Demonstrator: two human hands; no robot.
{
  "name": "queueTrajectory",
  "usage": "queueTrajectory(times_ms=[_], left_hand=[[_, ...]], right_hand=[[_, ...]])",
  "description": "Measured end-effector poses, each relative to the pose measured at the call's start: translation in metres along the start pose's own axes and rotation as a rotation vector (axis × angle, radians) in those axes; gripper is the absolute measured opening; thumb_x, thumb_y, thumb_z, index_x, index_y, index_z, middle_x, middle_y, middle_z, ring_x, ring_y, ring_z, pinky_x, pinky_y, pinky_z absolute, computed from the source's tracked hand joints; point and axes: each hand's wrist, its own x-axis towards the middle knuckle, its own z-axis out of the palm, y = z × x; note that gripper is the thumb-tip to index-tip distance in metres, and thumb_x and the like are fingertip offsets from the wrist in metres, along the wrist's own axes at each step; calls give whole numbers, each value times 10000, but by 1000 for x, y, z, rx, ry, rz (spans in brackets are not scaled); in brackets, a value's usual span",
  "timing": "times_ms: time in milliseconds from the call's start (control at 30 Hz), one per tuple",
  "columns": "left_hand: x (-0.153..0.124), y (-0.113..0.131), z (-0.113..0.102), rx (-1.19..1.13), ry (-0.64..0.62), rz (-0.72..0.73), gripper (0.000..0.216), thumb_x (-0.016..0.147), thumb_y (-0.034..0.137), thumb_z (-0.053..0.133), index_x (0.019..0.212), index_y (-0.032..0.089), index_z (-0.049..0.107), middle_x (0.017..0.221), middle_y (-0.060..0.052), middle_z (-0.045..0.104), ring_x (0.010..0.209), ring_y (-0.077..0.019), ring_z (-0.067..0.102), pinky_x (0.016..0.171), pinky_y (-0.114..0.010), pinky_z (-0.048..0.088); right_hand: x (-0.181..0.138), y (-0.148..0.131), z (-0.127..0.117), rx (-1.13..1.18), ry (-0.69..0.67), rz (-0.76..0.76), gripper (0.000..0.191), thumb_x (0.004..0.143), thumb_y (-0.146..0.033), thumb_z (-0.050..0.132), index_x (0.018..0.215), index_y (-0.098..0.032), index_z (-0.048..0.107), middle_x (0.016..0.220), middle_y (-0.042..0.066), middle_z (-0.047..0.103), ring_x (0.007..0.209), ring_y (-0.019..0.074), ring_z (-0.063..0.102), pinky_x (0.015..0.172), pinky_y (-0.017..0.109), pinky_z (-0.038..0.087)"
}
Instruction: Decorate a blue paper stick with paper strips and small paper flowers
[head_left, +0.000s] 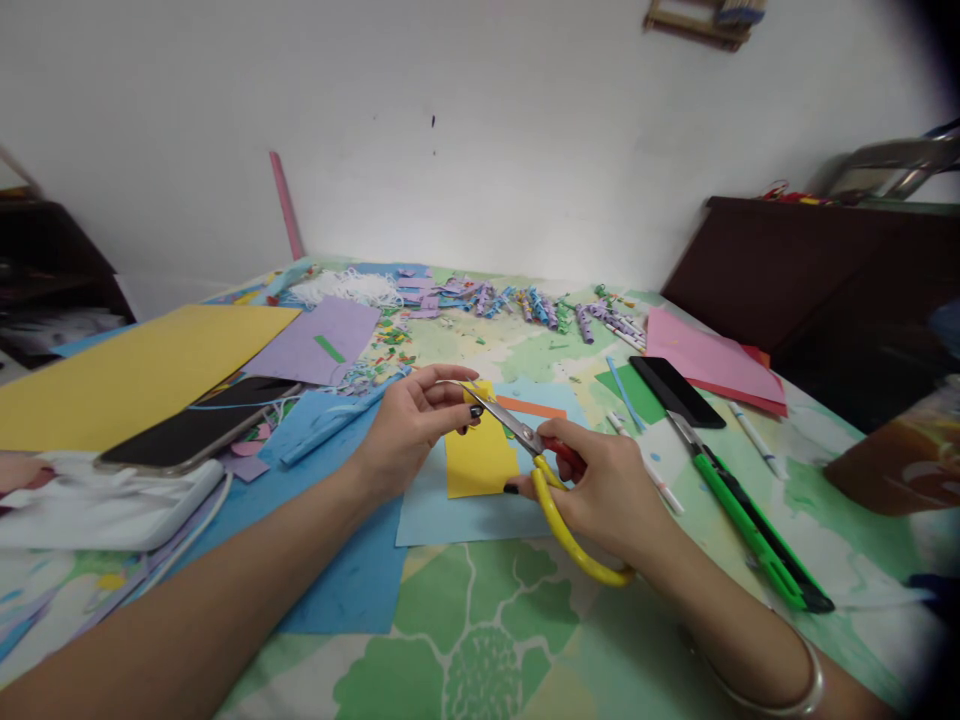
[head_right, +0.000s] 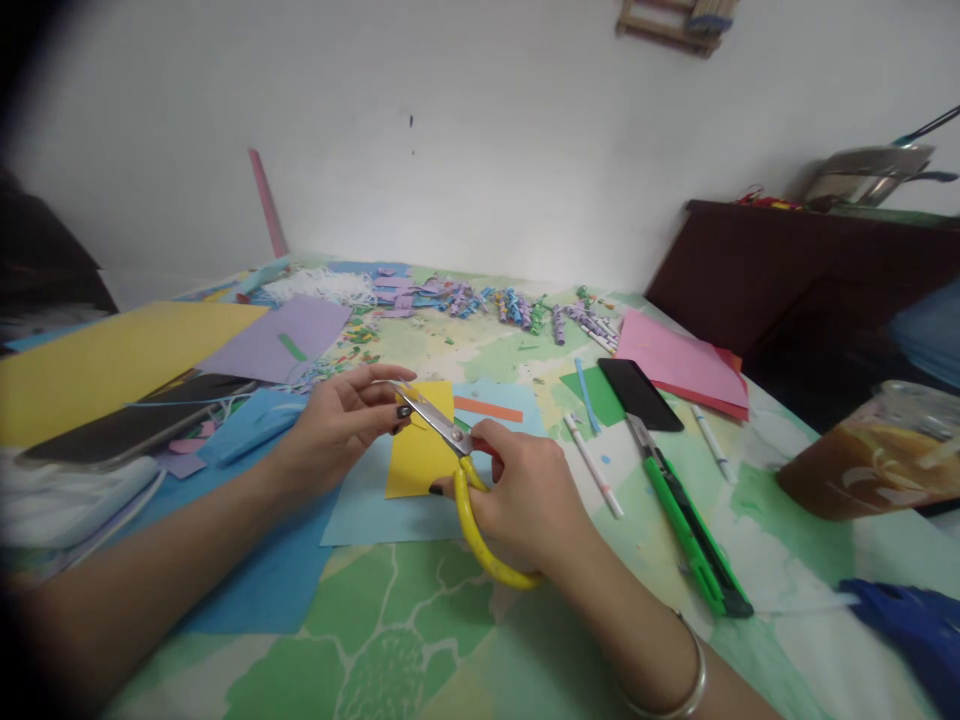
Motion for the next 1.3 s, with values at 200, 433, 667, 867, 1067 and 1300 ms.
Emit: queueTrajectory(times_ms=[200,433,667,867,1067,1300], left_hand=[[1,-3,-2,46,12,36,380,641,122,748,1003,143,635,733,0,678,655,-105,586,601,-230,428],[1,-2,-1,27,41,26,383,628,129,746,994,142,636,717,4,652,671,-119,588,630,-252,436],[1,0,-1,2,71,18,375,611,127,750,970,137,639,729,-4,665,675,-122,597,640,-252,441],[1,2,0,-35,100,18,372,586,104,752,943,132,652,715,1,661,666,-115,596,641,-242,445],[2,2,0,-50,112,21,356,587,98,748,931,132,663,710,4,655,676,-114,598,664,-244,456],[2,3,0,-58,117,26,344,581,95,753,913,124,666,709,0,661,682,-113,603,664,-235,461]], right_hand=[[1,-2,-1,1,-12,8,324,672,-473,741,822,-209,629,535,-60,486,476,94,401,485,224,285],[-1,-2,-2,1,-14,4,289,688,-440,721,828,-205,630,524,-58,484,473,95,397,482,224,288],[-2,-2,-2,-2,-19,4,258,697,-421,706,823,-210,625,521,-55,493,474,98,403,483,225,284],[-1,-3,-3,-19,-31,-7,248,714,-421,688,825,-207,631,524,-43,512,465,101,406,484,230,289],[-1,-3,-3,-12,-40,1,270,712,-442,695,830,-208,630,526,-46,513,455,95,388,478,229,289],[-2,-2,-4,-18,-40,0,275,707,-445,700,834,-208,637,519,-55,496,453,91,385,474,224,292]])
